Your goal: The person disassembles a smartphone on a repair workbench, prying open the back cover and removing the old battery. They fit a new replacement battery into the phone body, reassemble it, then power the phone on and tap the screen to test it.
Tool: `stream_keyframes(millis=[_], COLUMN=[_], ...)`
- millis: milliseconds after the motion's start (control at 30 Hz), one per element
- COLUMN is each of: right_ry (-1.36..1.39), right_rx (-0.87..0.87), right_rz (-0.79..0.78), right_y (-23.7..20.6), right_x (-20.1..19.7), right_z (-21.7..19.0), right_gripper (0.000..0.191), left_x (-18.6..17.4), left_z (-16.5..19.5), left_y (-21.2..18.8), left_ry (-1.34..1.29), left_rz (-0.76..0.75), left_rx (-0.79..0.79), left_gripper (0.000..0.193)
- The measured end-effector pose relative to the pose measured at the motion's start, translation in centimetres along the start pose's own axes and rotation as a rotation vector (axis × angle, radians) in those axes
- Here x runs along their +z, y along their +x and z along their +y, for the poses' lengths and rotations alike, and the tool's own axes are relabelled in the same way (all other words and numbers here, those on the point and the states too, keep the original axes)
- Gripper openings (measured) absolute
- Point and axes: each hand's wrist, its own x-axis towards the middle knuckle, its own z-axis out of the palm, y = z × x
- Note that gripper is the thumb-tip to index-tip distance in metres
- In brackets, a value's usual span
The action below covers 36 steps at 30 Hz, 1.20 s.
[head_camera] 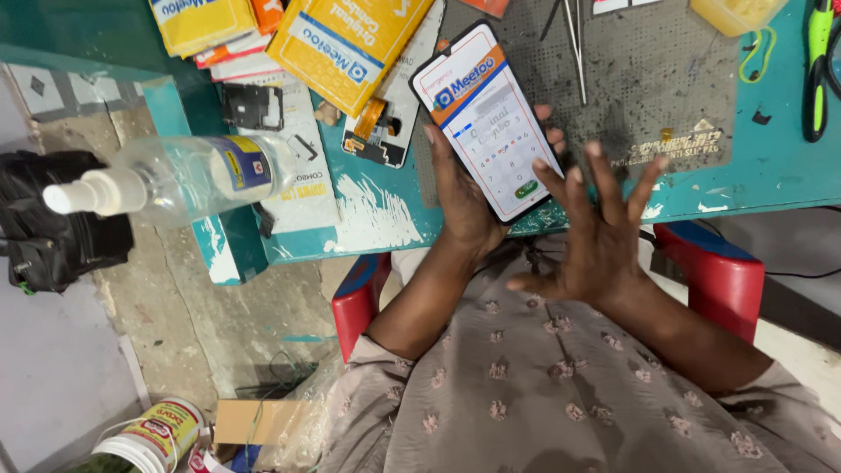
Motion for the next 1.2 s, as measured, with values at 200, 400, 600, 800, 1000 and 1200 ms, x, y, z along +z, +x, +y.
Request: stream_keyframes(millis=[200,400,600,800,1000,1200], right_ry=[-0.003,0.082,0.158,0.061,0.092,0.021], right_rx=[0.008,-0.090,-0.165,-0.054,-0.003,-0.015], right_rz=[0.004,-0.023,-0.038,-0.077,-0.046,-0.110], right_y=[4.5,9.3,11.9,7.6,3.1,-0.1], right_x=[-0.3,-1.1,-1.0,-1.2,-1.3,-0.8], right_z=[0.5,1.1,1.0,-0.1,1.3,1.4], right_gripper=[0.123,0.121,0.127,0.123,0.122,0.127], left_x=[-1.2,-0.9,0.6,-0.7,-0.7,-0.4], left_z=[-0.7,-0.4,0.0,-0.3,-0.9,-0.8], left_y=[0.3,0.7,0.1,1.0,0.6,0.8], left_ry=[0.076,-0.005,0.150,-0.076,0.077,0.064], left_rz=[0.058,0.073,0.083,0.028,0.010,-0.037], left_rx=[0.029,-0.009,-0.010,-0.087,-0.066,-0.061], left_gripper=[0.093,0.088,0.086,0.087,0.096,0.102])
